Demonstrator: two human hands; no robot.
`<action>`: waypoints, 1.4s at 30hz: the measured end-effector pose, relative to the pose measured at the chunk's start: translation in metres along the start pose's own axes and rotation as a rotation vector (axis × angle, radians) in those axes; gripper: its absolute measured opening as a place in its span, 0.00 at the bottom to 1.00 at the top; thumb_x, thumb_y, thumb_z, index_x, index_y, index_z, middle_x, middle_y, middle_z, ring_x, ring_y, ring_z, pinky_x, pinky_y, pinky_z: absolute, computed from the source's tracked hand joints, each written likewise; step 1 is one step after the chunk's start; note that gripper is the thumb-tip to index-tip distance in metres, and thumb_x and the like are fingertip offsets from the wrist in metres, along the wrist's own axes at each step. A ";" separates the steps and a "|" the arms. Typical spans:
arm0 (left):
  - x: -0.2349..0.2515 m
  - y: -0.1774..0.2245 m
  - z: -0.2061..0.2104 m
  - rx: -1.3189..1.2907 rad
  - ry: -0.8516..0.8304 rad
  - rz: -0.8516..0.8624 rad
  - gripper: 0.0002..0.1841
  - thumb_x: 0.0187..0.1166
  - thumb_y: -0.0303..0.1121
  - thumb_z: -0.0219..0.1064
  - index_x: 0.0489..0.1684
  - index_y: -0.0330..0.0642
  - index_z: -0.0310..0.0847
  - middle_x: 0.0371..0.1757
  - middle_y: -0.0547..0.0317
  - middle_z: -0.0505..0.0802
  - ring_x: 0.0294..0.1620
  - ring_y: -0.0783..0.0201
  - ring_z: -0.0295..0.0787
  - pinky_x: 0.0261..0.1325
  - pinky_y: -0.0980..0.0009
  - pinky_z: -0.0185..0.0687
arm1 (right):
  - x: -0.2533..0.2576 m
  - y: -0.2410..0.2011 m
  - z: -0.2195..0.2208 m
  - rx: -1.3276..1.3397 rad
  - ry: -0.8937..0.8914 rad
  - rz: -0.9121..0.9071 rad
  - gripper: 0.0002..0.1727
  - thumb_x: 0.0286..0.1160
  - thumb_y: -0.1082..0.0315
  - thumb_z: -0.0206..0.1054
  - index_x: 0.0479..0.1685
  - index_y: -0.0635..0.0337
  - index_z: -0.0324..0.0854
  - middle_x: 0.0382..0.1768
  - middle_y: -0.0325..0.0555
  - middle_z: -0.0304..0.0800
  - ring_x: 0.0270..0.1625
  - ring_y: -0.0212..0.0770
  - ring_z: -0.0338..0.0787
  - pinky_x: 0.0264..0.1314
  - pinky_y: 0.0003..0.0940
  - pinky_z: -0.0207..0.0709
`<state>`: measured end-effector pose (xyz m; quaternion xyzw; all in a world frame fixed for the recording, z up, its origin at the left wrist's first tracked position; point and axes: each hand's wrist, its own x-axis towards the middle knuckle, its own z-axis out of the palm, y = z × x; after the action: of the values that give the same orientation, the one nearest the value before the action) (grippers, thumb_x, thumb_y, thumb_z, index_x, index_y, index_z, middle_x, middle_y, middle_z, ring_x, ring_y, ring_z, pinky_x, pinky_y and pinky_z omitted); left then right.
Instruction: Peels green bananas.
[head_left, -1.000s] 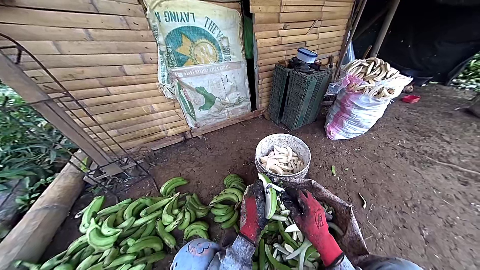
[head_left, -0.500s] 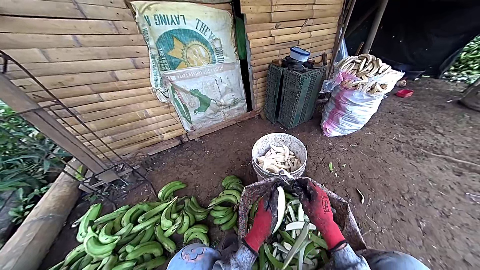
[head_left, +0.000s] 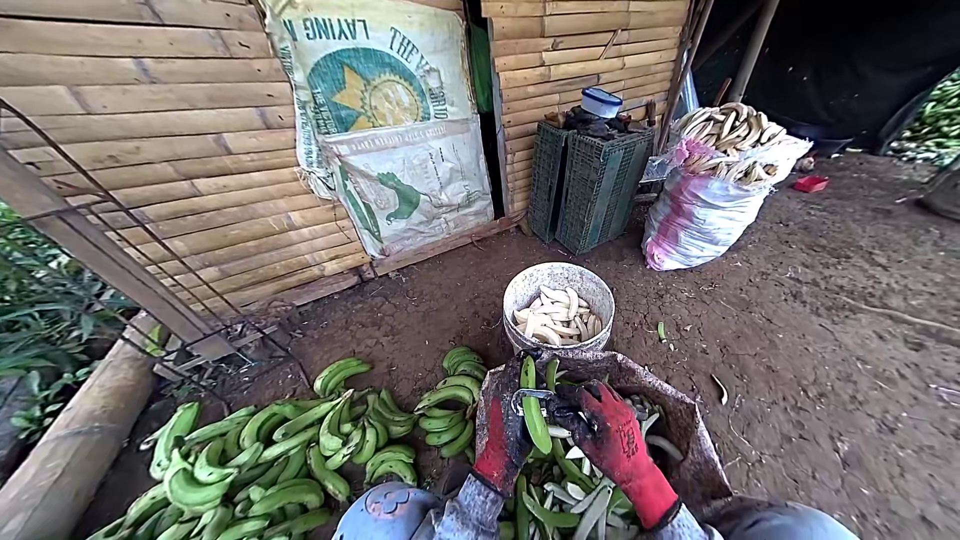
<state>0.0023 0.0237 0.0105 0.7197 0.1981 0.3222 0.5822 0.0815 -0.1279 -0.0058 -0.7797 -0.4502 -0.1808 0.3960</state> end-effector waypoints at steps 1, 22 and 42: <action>-0.007 0.010 0.003 -0.064 -0.030 -0.062 0.19 0.91 0.31 0.48 0.70 0.29 0.75 0.58 0.49 0.88 0.57 0.70 0.86 0.66 0.73 0.80 | 0.001 -0.001 0.001 0.012 -0.006 0.066 0.20 0.63 0.61 0.71 0.52 0.59 0.93 0.46 0.57 0.94 0.50 0.59 0.94 0.49 0.55 0.87; -0.009 -0.006 0.005 -0.586 -0.203 -0.183 0.15 0.91 0.32 0.47 0.51 0.37 0.82 0.30 0.61 0.90 0.25 0.71 0.85 0.30 0.75 0.86 | 0.006 0.011 -0.006 -0.077 0.035 0.149 0.20 0.63 0.61 0.73 0.52 0.64 0.92 0.47 0.61 0.94 0.50 0.63 0.94 0.48 0.59 0.87; 0.036 0.001 0.012 0.992 -0.666 -0.467 0.33 0.87 0.46 0.60 0.83 0.29 0.64 0.80 0.33 0.77 0.83 0.40 0.71 0.83 0.41 0.62 | 0.007 0.018 -0.035 0.033 0.129 0.165 0.23 0.75 0.50 0.68 0.58 0.56 0.92 0.50 0.52 0.96 0.52 0.52 0.95 0.53 0.49 0.88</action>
<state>0.0363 0.0381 0.0182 0.9030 0.2837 -0.1837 0.2653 0.1027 -0.1566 0.0127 -0.7942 -0.3607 -0.1901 0.4505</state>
